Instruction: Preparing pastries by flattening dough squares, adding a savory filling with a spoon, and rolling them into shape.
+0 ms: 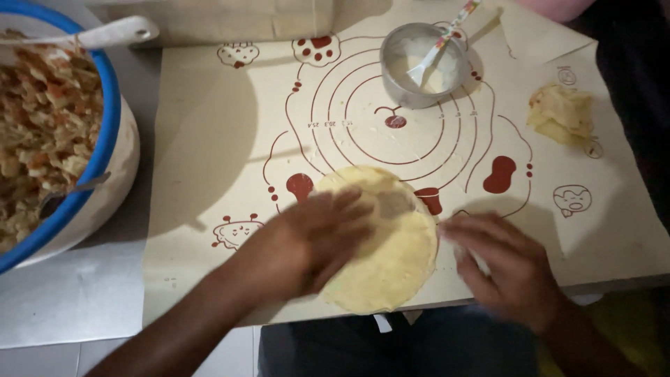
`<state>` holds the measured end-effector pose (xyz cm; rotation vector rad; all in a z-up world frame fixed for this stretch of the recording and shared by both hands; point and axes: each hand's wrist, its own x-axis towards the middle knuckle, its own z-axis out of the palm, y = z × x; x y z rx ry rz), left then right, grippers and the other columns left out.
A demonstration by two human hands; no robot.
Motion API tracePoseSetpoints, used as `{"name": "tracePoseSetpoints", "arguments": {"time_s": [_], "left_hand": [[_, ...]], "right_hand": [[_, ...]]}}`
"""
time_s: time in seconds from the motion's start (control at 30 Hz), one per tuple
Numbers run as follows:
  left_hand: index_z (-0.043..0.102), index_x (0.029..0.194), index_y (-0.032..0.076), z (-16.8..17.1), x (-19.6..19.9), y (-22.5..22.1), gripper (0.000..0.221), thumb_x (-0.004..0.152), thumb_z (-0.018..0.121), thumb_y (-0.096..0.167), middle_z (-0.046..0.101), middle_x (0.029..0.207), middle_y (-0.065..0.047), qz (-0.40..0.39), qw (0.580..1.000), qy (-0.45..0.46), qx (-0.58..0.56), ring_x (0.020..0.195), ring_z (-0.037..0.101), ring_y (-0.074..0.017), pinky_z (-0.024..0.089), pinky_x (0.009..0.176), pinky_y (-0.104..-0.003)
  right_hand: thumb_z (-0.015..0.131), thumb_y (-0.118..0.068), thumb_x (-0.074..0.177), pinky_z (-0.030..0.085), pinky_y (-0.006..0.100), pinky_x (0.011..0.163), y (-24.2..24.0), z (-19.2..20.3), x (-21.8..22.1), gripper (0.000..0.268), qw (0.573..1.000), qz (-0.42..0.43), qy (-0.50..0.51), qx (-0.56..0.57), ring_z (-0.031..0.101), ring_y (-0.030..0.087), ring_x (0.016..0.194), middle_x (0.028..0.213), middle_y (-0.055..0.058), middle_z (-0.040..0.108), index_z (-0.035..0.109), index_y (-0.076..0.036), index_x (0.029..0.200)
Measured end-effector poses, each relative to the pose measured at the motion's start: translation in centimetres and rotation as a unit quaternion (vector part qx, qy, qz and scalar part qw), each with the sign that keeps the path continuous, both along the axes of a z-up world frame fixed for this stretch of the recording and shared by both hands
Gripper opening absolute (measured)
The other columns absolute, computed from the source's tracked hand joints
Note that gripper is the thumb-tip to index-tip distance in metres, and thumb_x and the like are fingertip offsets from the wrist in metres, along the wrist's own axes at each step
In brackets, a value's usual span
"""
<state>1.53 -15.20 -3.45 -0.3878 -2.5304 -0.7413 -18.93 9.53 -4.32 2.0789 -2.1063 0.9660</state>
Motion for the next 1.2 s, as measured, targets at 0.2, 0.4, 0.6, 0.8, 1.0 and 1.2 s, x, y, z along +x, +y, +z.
{"name": "tracePoseSetpoints", "arguments": {"time_s": [0.2, 0.4, 0.6, 0.8, 1.0, 1.2], "left_hand": [[0.073, 0.118, 0.005, -2.8, -10.9, -2.8, 0.034, 0.085, 0.075, 0.014, 0.069, 0.117, -0.019, 0.039, 0.997, -0.068, -0.023, 0.108, 0.067, -0.0413, 0.058, 0.086, -0.049], [0.077, 0.1, 0.011, -2.9, -14.2, -3.3, 0.022, 0.079, 0.078, 0.017, 0.07, 0.107, -0.016, -0.013, 0.981, -0.179, -0.078, 0.102, 0.07, -0.0413, 0.061, 0.077, -0.049], [0.065, 0.103, 0.009, 0.7, -13.6, -4.1, 0.023, 0.08, 0.064, 0.009, 0.075, 0.09, -0.017, -0.077, 0.946, -0.313, 0.041, 0.088, 0.074, -0.0411, 0.059, 0.072, -0.05], [0.068, 0.118, 0.014, 2.1, -14.6, -4.4, 0.041, 0.078, 0.064, 0.022, 0.077, 0.09, -0.013, -0.057, 0.914, -0.402, -0.015, 0.09, 0.076, -0.0361, 0.06, 0.079, -0.049], [0.075, 0.092, 0.013, 2.1, -16.0, -4.5, 0.025, 0.078, 0.06, 0.028, 0.072, 0.076, -0.012, -0.055, 0.886, -0.454, -0.073, 0.076, 0.074, -0.0338, 0.058, 0.071, -0.046], [0.077, 0.096, 0.012, 1.2, -16.9, -5.1, 0.026, 0.079, 0.058, 0.018, 0.075, 0.087, -0.017, -0.075, 0.907, -0.41, -0.057, 0.09, 0.074, -0.04, 0.058, 0.081, -0.05]], "right_hand": [[0.074, -0.019, 0.089, 0.056, 0.042, 0.08, -4.5, -0.4, -0.9, 0.029, 0.987, -0.127, 0.006, 0.101, 0.067, 0.029, 0.096, 0.102, 0.011, 0.067, 0.071, -0.004, 0.113], [0.073, -0.016, 0.09, 0.06, 0.045, 0.065, -5.7, -1.2, -0.3, 0.02, 0.974, -0.155, -0.075, 0.148, 0.073, 0.032, 0.083, 0.088, 0.01, 0.066, 0.064, -0.009, 0.107], [0.064, 0.002, 0.092, 0.065, 0.04, 0.064, -5.4, -0.3, -0.7, 0.016, 0.96, -0.11, -0.228, 0.119, 0.078, 0.028, 0.082, 0.09, 0.014, 0.073, 0.063, -0.005, 0.106], [0.064, 0.003, 0.093, 0.066, 0.035, 0.071, -5.2, -0.1, -1.2, 0.017, 0.964, -0.093, -0.227, 0.107, 0.077, 0.026, 0.097, 0.103, 0.011, 0.073, 0.072, -0.002, 0.106], [0.064, 0.005, 0.09, 0.065, 0.035, 0.073, -5.2, 0.2, -1.1, 0.02, 0.967, -0.078, -0.226, 0.084, 0.076, 0.022, 0.095, 0.102, 0.01, 0.073, 0.074, -0.005, 0.105], [0.066, 0.002, 0.091, 0.066, 0.034, 0.075, -4.9, -0.5, -1.8, 0.022, 0.972, -0.073, -0.211, 0.077, 0.076, 0.024, 0.099, 0.105, 0.009, 0.071, 0.075, -0.005, 0.109]]}}
